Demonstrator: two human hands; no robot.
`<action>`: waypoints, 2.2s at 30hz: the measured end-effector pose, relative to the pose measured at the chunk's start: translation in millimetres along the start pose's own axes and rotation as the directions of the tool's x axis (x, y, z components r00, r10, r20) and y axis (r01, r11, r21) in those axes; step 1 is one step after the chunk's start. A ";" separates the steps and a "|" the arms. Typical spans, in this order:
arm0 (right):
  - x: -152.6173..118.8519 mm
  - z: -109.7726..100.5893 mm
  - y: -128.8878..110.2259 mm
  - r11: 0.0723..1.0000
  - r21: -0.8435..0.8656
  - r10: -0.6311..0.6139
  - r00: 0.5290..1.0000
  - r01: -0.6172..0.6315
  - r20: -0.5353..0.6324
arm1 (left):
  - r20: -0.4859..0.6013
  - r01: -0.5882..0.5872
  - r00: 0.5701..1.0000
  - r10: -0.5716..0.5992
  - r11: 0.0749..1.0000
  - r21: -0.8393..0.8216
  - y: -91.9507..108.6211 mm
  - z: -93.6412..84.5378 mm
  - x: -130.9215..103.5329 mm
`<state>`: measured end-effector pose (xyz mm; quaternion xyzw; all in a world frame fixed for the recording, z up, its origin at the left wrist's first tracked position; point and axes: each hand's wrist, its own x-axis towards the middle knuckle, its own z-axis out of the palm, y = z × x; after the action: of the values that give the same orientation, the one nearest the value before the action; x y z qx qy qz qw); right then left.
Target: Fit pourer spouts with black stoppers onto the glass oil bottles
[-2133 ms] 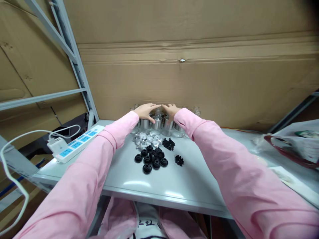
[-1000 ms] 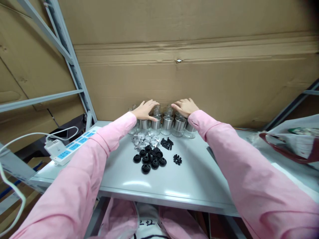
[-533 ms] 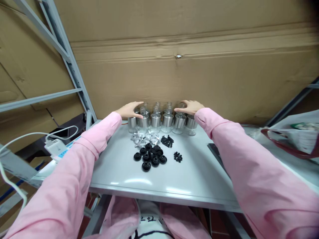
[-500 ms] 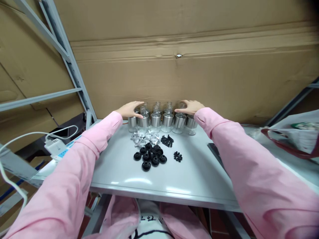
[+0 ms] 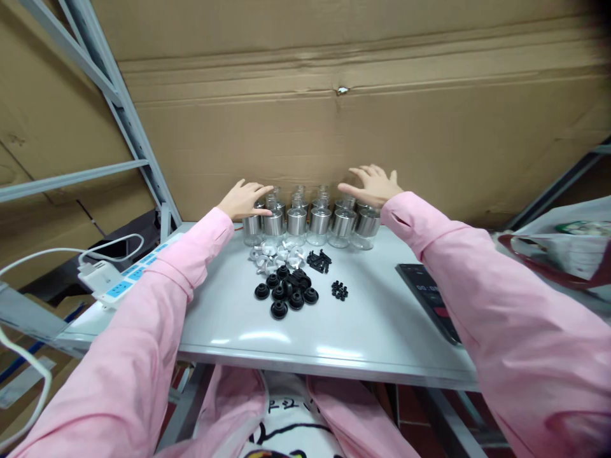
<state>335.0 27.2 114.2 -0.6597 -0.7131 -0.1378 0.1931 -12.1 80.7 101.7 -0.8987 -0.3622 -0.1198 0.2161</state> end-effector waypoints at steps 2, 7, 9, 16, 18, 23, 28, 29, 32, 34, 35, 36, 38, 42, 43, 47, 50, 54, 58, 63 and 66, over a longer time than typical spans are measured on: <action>-12.5 -11.7 -14.9 1.000 0.017 0.026 0.989 -0.023 -0.147 | -0.065 0.020 0.998 -0.019 1.000 0.013 7.6 -3.6 -4.2; -76.9 -16.6 -77.8 0.979 0.130 -0.084 0.892 0.157 -0.444 | -0.334 0.017 0.942 -0.033 0.998 -0.053 52.9 -15.5 -33.9; -100.6 -5.1 -96.5 0.939 0.188 -0.162 0.853 0.288 -0.497 | -0.420 -0.126 0.903 0.088 0.990 -0.064 74.0 -13.4 -48.8; -123.2 29.2 -106.9 0.774 0.346 -0.342 0.810 0.531 -0.476 | -0.497 -0.419 0.778 0.384 0.907 0.045 110.7 16.9 -71.4; -124.4 30.9 -109.1 0.742 0.387 -0.374 0.817 0.547 -0.439 | -0.538 -0.419 0.764 0.357 0.908 0.008 112.9 19.0 -71.6; -128.1 32.7 -115.2 0.674 0.506 -0.442 0.842 0.539 -0.308 | -0.539 -0.486 0.767 0.349 0.864 -0.132 119.1 14.8 -71.6; -129.0 36.9 -117.1 0.633 0.572 -0.458 0.849 0.521 -0.266 | -0.445 -0.502 0.816 0.369 0.834 -0.229 128.0 7.7 -76.2; -129.3 37.6 -118.0 0.629 0.579 -0.465 0.848 0.519 -0.255 | -0.425 -0.501 0.824 0.374 0.831 -0.241 129.5 6.2 -77.6; -130.4 38.5 -121.4 0.616 0.586 -0.500 0.836 0.527 -0.226 | -0.386 -0.481 0.850 0.359 0.827 -0.290 130.8 4.4 -81.6; -131.0 38.3 -123.1 0.605 0.589 -0.524 0.825 0.536 -0.213 | -0.360 -0.443 0.875 0.323 0.834 -0.329 128.6 6.3 -83.1; -131.1 38.1 -123.6 0.601 0.591 -0.532 0.821 0.538 -0.208 | -0.347 -0.421 0.888 0.303 0.839 -0.345 126.8 7.9 -83.5; -131.2 38.1 -123.8 0.597 0.594 -0.536 0.819 0.539 -0.205 | -0.339 -0.402 0.897 0.285 0.844 -0.356 125.0 9.7 -83.6; -131.3 38.6 -124.0 0.594 0.599 -0.539 0.819 0.537 -0.199 | -0.333 -0.384 0.904 0.267 0.850 -0.360 122.2 12.9 -83.7; -131.7 40.9 -124.7 0.612 0.598 -0.536 0.828 0.517 -0.167 | -0.307 -0.386 0.907 0.288 0.860 -0.334 124.8 14.4 -85.0; -132.0 41.4 -125.0 0.618 0.595 -0.537 0.829 0.513 -0.158 | -0.291 -0.393 0.907 0.305 0.860 -0.326 126.8 14.1 -85.6; -133.1 42.1 -126.3 0.639 0.581 -0.541 0.831 0.505 -0.127 | -0.240 -0.405 0.907 0.346 0.873 -0.271 133.6 14.3 -87.8; -133.4 41.8 -126.7 0.654 0.574 -0.531 0.840 0.492 -0.115 | -0.231 -0.392 0.911 0.343 0.894 -0.216 135.5 17.5 -88.7; -133.4 41.7 -126.8 0.647 0.584 -0.530 0.839 0.491 -0.119 | -0.259 -0.433 0.887 0.383 0.883 -0.179 136.8 21.4 -88.8; -133.4 42.1 -127.4 0.630 0.598 -0.556 0.825 0.495 -0.098 | -0.289 -0.439 0.880 0.376 0.876 -0.198 138.4 18.7 -89.0; -133.3 42.6 -128.2 0.655 0.599 -0.529 0.846 0.461 -0.072 | -0.254 -0.430 0.894 0.369 0.865 -0.258 141.7 9.5 -89.7; -133.5 41.8 -128.2 0.665 0.599 -0.513 0.856 0.445 -0.066 | -0.220 -0.419 0.904 0.368 0.863 -0.281 143.3 6.5 -89.4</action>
<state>211.1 -84.2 23.5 -0.3604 -0.8767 0.0827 0.3078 25.7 -62.1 19.5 -0.9643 -0.1279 -0.2016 0.1149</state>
